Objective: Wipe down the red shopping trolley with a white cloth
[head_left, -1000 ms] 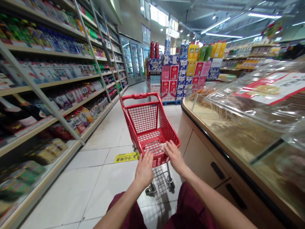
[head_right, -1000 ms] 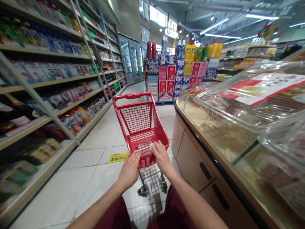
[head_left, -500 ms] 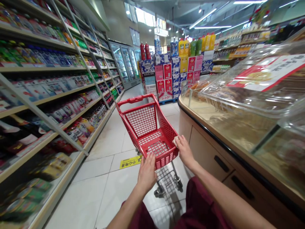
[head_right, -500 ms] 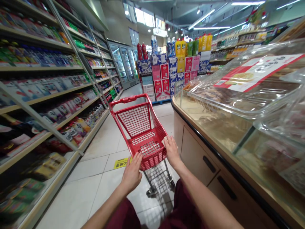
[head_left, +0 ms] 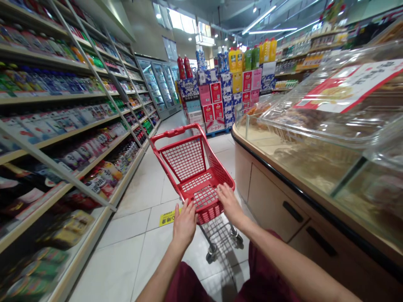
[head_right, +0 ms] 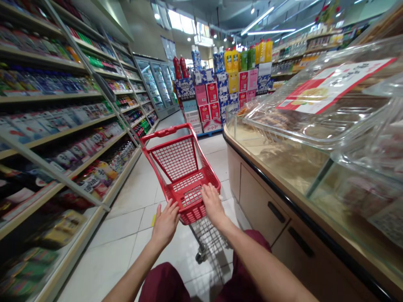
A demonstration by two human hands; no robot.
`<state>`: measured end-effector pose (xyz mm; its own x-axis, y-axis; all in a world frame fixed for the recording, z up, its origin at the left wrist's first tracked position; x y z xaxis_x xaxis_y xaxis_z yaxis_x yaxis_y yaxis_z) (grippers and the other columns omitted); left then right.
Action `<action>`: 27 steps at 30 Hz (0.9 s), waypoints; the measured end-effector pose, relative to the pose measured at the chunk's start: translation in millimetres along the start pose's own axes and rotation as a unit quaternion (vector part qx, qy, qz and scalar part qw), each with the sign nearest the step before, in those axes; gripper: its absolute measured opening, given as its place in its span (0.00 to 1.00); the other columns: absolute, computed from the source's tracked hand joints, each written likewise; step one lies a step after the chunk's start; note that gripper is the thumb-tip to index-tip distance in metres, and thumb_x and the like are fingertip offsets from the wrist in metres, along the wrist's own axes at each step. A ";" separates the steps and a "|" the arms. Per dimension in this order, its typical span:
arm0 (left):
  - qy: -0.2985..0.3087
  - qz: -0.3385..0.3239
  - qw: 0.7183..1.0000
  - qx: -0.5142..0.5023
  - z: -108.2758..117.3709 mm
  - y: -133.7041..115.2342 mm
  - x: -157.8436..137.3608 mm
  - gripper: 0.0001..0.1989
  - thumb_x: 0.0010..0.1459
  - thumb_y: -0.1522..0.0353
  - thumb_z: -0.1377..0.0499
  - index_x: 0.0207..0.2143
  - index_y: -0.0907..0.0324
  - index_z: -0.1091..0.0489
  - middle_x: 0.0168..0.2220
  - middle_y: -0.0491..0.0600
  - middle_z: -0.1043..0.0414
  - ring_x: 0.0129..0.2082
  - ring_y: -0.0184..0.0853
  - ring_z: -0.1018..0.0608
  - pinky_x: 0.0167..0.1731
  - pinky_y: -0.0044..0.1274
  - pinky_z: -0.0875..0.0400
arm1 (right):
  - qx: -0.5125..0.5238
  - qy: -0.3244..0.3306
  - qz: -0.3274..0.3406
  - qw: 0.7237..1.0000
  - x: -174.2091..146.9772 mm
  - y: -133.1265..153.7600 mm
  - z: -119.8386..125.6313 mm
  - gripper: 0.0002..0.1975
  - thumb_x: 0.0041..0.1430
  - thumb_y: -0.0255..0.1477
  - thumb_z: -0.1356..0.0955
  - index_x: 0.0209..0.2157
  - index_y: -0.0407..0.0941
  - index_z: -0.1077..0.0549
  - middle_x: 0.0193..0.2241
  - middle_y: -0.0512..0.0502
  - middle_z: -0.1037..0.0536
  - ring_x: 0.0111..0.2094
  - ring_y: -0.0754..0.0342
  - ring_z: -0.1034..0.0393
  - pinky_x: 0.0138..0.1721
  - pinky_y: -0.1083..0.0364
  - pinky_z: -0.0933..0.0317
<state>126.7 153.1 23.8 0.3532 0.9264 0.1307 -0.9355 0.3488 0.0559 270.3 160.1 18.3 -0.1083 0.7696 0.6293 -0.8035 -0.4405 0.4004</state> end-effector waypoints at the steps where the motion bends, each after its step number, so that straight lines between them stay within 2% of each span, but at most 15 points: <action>1: -0.004 -0.006 1.000 -0.004 0.9 -1.5 1.8 0.17 0.58 0.69 0.58 0.43 0.56 0.33 0.49 0.49 0.33 0.55 0.38 0.40 0.55 0.41 0.55 | 0.010 0.008 0.031 0.999 -4.3 14.8 -5.9 0.21 0.56 0.18 0.43 0.50 0.43 0.36 0.52 0.38 0.37 0.59 0.49 0.57 0.53 0.41 0.49; 4: -0.025 -0.023 0.999 -0.016 4.8 -4.5 4.4 0.17 0.59 0.69 0.59 0.38 0.54 0.32 0.44 0.47 0.29 0.53 0.37 0.37 0.55 0.41 0.57 | 0.034 0.026 0.103 0.994 -16.4 52.6 -20.2 0.21 0.55 0.18 0.42 0.51 0.42 0.38 0.53 0.40 0.37 0.59 0.50 0.58 0.54 0.44 0.48; 6: -0.033 -0.026 0.999 -0.023 7.3 -4.6 3.2 0.16 0.59 0.69 0.59 0.35 0.54 0.32 0.41 0.46 0.27 0.51 0.36 0.35 0.55 0.41 0.58 | 0.031 0.023 0.097 0.995 -16.3 51.7 -19.8 0.20 0.56 0.19 0.42 0.51 0.43 0.38 0.52 0.39 0.37 0.59 0.50 0.57 0.53 0.44 0.47; 9: -0.034 -0.029 0.999 -0.029 11.2 -7.6 0.2 0.16 0.59 0.68 0.59 0.31 0.54 0.32 0.36 0.46 0.27 0.48 0.35 0.33 0.55 0.41 0.58 | 0.011 0.006 0.052 0.999 -8.6 21.9 -9.0 0.18 0.58 0.21 0.42 0.50 0.43 0.36 0.51 0.37 0.35 0.58 0.48 0.54 0.51 0.43 0.45; 12: -0.032 -0.029 0.999 -0.031 15.3 -19.6 1.4 0.16 0.59 0.68 0.58 0.29 0.56 0.32 0.33 0.47 0.27 0.44 0.35 0.32 0.54 0.39 0.55 | 0.006 0.007 0.035 0.999 -4.3 -5.1 -0.8 0.17 0.58 0.23 0.41 0.48 0.42 0.34 0.51 0.36 0.35 0.57 0.47 0.53 0.51 0.43 0.45; 18: -0.006 -0.053 0.998 -0.036 9.0 -80.7 13.1 0.17 0.58 0.68 0.58 0.28 0.59 0.31 0.31 0.50 0.28 0.41 0.37 0.31 0.48 0.38 0.45 | 0.000 0.041 0.012 0.999 -0.9 -52.7 14.5 0.15 0.58 0.27 0.40 0.46 0.45 0.32 0.51 0.41 0.35 0.57 0.48 0.51 0.52 0.44 0.47; 21: -0.028 -0.122 0.991 -0.046 10.3 -105.0 15.6 0.14 0.57 0.69 0.56 0.38 0.57 0.32 0.38 0.48 0.28 0.44 0.35 0.32 0.51 0.36 0.47 | -0.007 0.063 -0.024 0.998 7.0 -87.8 29.7 0.16 0.57 0.27 0.40 0.46 0.45 0.31 0.51 0.42 0.35 0.57 0.47 0.51 0.53 0.44 0.49; 23: -0.062 -0.136 0.988 -0.040 16.4 -95.3 19.8 0.16 0.57 0.67 0.55 0.47 0.56 0.37 0.48 0.49 0.33 0.49 0.36 0.35 0.54 0.38 0.52 | -0.008 0.076 -0.044 0.996 11.4 -105.7 40.5 0.17 0.55 0.24 0.41 0.47 0.45 0.32 0.51 0.41 0.35 0.56 0.47 0.50 0.53 0.44 0.49; 25: -0.089 -0.075 0.993 -0.014 22.1 -61.5 29.0 0.20 0.57 0.64 0.55 0.51 0.58 0.42 0.54 0.52 0.39 0.54 0.39 0.40 0.54 0.43 0.55 | -0.005 0.085 -0.060 0.995 10.9 -113.1 48.5 0.19 0.54 0.22 0.41 0.48 0.45 0.32 0.51 0.41 0.35 0.56 0.47 0.50 0.53 0.44 0.49; 27: -0.096 -0.028 0.995 0.016 24.0 -32.1 37.4 0.21 0.57 0.63 0.56 0.52 0.59 0.42 0.55 0.52 0.42 0.56 0.41 0.42 0.54 0.44 0.55 | 0.006 0.089 -0.073 0.993 3.7 -107.4 52.0 0.21 0.53 0.21 0.41 0.48 0.44 0.33 0.52 0.40 0.36 0.56 0.47 0.50 0.53 0.44 0.48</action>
<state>170.1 173.2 50.6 0.4015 0.8607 0.3130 -0.9151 0.3906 0.0998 386.6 186.2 12.2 -0.0929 0.8946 0.4370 -0.8111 -0.3226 0.4879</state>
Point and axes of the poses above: each hand's wrist, its own x-axis towards the middle knuckle, its own z-axis out of the back of the hand, y = z × x, the point moved 10 cm from there along x, towards the middle knuckle
